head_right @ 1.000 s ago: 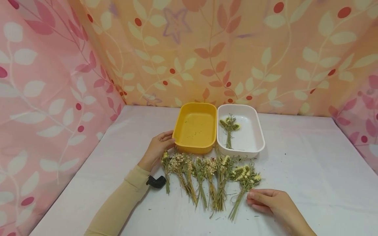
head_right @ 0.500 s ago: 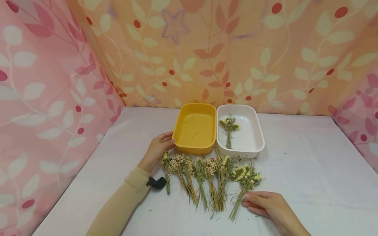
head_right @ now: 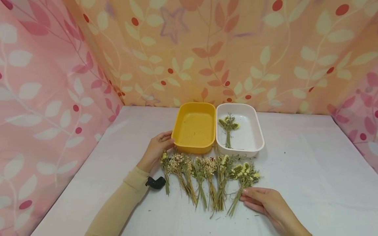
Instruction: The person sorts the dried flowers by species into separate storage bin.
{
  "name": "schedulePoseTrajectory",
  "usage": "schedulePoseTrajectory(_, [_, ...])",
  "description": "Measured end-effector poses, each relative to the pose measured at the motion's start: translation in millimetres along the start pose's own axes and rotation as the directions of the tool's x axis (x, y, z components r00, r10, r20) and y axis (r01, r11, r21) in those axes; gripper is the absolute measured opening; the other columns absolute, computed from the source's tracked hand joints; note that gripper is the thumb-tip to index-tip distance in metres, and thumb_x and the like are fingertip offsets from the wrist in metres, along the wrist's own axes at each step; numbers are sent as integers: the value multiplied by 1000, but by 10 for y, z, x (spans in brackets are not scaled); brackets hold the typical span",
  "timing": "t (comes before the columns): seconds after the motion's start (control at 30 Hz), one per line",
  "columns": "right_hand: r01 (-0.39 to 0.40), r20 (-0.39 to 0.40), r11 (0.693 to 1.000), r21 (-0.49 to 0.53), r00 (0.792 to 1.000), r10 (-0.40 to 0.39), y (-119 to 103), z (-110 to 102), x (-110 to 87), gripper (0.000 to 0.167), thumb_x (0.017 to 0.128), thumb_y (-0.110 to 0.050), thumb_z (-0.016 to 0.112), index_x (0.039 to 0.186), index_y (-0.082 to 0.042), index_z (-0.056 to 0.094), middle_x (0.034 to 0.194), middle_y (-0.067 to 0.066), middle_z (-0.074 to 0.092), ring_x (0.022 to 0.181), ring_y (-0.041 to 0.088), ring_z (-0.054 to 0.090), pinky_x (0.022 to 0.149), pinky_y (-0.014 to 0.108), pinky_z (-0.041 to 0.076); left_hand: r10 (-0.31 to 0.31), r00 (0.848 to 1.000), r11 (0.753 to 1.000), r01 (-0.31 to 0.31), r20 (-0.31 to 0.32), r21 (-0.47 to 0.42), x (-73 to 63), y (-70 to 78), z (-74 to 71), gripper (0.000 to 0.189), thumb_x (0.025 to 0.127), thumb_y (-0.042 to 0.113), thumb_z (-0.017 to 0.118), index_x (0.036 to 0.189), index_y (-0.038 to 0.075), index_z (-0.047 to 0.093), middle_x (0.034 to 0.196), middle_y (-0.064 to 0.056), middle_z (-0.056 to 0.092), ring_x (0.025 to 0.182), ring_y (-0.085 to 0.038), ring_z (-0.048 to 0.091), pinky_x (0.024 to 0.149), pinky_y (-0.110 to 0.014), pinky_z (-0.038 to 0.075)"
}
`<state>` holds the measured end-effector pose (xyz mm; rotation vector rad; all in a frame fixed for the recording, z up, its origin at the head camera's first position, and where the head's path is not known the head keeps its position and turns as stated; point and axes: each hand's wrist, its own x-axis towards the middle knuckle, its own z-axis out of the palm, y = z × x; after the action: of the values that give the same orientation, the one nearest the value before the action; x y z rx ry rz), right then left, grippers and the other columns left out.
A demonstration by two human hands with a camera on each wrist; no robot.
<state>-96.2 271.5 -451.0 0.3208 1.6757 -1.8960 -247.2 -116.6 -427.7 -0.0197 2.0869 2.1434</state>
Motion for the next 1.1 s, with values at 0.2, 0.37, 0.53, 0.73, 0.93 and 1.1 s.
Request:
schedulePoseTrajectory(0.2, [52, -109, 999, -3, 993, -52, -9, 57, 5, 67, 98, -16, 65, 142, 22, 32, 115, 6, 73, 100, 12, 73, 95, 31, 59, -1, 1000, 1000, 1, -5, -12, 2, 9, -2, 50, 98, 7, 62, 145, 3, 49, 144, -20, 54, 129, -34, 58, 97, -32, 59])
schedulePoseTrajectory(0.37, [54, -177, 996, 71, 983, -41, 32, 54, -2, 68, 96, -11, 66, 145, 19, 30, 112, 2, 73, 100, 12, 73, 96, 33, 59, -10, 1000, 1000, 10, -3, -21, -8, -15, -12, 50, 97, 7, 64, 145, 2, 50, 144, -20, 55, 129, -34, 58, 96, -31, 59])
schedulePoseTrajectory(0.53, [47, -175, 993, 107, 984, -27, 65, 66, 27, 72, 97, -12, 66, 147, 18, 24, 107, -4, 72, 99, 10, 72, 97, 32, 58, 0, 1000, 1000, 0, -3, -8, 6, -17, -9, 50, 97, 7, 64, 145, 1, 49, 144, -22, 54, 128, -35, 58, 95, -31, 60])
schedulePoseTrajectory(0.73, [22, -161, 994, 107, 987, -5, 77, 100, 69, 80, 97, -11, 65, 151, 17, 12, 137, 28, 55, 98, 7, 71, 98, 30, 57, -12, 1000, 1000, 12, -10, -6, 9, 5, -9, 50, 97, 8, 64, 144, 2, 50, 143, -20, 56, 126, -33, 60, 95, -30, 60])
schedulePoseTrajectory(0.93, [-7, -114, 991, 131, 993, 22, 107, 84, 33, 83, 97, -10, 64, 153, 15, 7, 136, 28, 56, 101, 9, 71, 99, 32, 57, -16, 1000, 1000, 16, -5, -12, 4, -8, -20, 51, 96, 8, 65, 145, 2, 50, 144, -21, 55, 127, -34, 59, 94, -29, 60])
schedulePoseTrajectory(1.1, [7, -52, 988, 155, 999, 1, 101, 51, -5, 82, 100, -12, 60, 154, 13, 3, 107, -10, 70, 102, 6, 71, 99, 28, 57, 3, 1000, 1000, -3, 1, -12, -3, 7, -14, 51, 97, 8, 64, 145, 1, 49, 144, -21, 54, 128, -34, 58, 97, -31, 59])
